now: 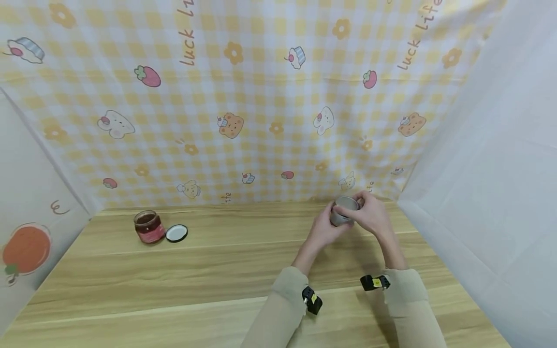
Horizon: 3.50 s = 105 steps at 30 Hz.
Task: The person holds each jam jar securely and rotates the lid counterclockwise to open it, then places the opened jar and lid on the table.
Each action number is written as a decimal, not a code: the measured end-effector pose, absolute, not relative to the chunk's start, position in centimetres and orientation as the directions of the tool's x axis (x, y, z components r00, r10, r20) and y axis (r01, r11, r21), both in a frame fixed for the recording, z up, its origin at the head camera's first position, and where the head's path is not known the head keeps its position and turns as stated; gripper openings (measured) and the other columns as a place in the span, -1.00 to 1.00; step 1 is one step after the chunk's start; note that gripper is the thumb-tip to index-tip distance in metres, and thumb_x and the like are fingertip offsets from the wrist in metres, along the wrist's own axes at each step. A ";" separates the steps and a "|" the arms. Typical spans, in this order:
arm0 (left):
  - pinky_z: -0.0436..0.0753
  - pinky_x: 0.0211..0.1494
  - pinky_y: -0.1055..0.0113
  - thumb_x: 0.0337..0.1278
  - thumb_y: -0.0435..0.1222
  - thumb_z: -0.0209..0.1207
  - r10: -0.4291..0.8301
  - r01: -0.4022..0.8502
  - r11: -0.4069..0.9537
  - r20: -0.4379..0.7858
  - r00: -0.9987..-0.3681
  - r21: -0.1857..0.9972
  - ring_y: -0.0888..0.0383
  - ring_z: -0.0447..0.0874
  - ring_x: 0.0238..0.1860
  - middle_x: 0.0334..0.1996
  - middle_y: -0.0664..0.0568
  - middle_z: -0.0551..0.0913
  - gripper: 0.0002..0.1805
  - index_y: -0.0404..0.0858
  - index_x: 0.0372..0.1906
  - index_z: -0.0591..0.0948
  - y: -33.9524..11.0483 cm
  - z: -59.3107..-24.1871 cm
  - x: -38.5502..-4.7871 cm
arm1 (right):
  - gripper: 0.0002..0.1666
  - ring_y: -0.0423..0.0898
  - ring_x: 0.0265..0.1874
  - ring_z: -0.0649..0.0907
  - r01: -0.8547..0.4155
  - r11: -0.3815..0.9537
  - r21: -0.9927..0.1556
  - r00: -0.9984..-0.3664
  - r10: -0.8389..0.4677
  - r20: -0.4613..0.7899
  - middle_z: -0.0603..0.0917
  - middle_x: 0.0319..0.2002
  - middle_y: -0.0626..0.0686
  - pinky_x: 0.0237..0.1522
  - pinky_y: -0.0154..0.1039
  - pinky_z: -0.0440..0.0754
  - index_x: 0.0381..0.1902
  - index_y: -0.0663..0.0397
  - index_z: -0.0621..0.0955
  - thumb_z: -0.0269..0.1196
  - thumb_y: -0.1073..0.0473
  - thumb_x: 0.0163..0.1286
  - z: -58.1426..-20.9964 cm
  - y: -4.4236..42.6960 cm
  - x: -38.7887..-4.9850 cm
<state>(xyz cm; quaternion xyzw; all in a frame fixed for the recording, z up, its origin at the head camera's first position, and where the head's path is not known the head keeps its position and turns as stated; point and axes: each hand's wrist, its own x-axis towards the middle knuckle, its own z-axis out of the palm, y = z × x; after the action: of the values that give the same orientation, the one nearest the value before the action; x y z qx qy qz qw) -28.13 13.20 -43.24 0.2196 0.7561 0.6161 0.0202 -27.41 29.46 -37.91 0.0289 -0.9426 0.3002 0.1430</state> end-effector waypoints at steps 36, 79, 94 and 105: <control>0.66 -0.11 0.21 -0.17 0.01 0.58 0.173 0.250 0.199 0.217 -0.961 0.948 0.13 0.63 -0.09 -0.04 0.10 0.68 -0.27 -0.14 0.18 0.62 9.4 -41.0 -26.5 | -0.35 -0.04 -0.56 0.51 -0.302 0.773 -0.558 -0.927 -0.101 0.362 0.58 -0.50 0.04 -0.47 -0.16 0.49 -0.10 0.12 0.64 0.42 -0.32 0.20 -36.1 25.0 -25.7; 0.67 -0.17 0.24 -0.08 -0.09 0.56 0.185 0.342 0.169 0.311 -0.932 0.924 0.20 0.67 -0.25 -0.10 0.09 0.71 -0.39 -0.12 0.13 0.64 1.7 -38.5 -22.8 | -0.37 -0.12 -0.60 0.48 -0.427 0.747 -0.509 -0.879 -0.210 0.429 0.54 -0.55 -0.07 -0.53 -0.19 0.45 -0.04 0.04 0.67 0.45 -0.31 0.17 -33.3 18.2 -22.5; 0.66 -0.23 0.26 -0.05 -0.14 0.54 0.168 0.383 0.180 0.356 -0.919 0.906 0.18 0.65 -0.32 -0.10 0.01 0.71 -0.40 -0.20 0.15 0.63 -1.1 -38.4 -21.9 | -0.39 -0.14 -0.57 0.48 -0.485 0.711 -0.509 -0.858 -0.275 0.433 0.56 -0.49 -0.09 -0.53 -0.20 0.45 -0.04 0.02 0.66 0.45 -0.29 0.18 -33.1 15.9 -22.5; 0.66 -0.19 0.22 -0.08 -0.15 0.56 0.157 0.356 0.206 0.329 -0.931 0.911 0.16 0.65 -0.27 -0.08 0.08 0.70 -0.37 -0.13 0.18 0.62 -2.8 -38.3 -21.3 | -0.38 -0.13 -0.57 0.50 -0.503 0.691 -0.518 -0.854 -0.306 0.421 0.56 -0.52 -0.11 -0.53 -0.20 0.47 -0.04 -0.02 0.66 0.46 -0.31 0.15 -33.1 14.4 -22.2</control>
<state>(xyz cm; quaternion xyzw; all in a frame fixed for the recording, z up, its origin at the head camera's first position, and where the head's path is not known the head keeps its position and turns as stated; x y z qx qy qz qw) -21.31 -2.84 -38.32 0.1663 0.7722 0.6077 -0.0820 -22.23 14.43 -33.07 0.2231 -0.9068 0.3235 0.1527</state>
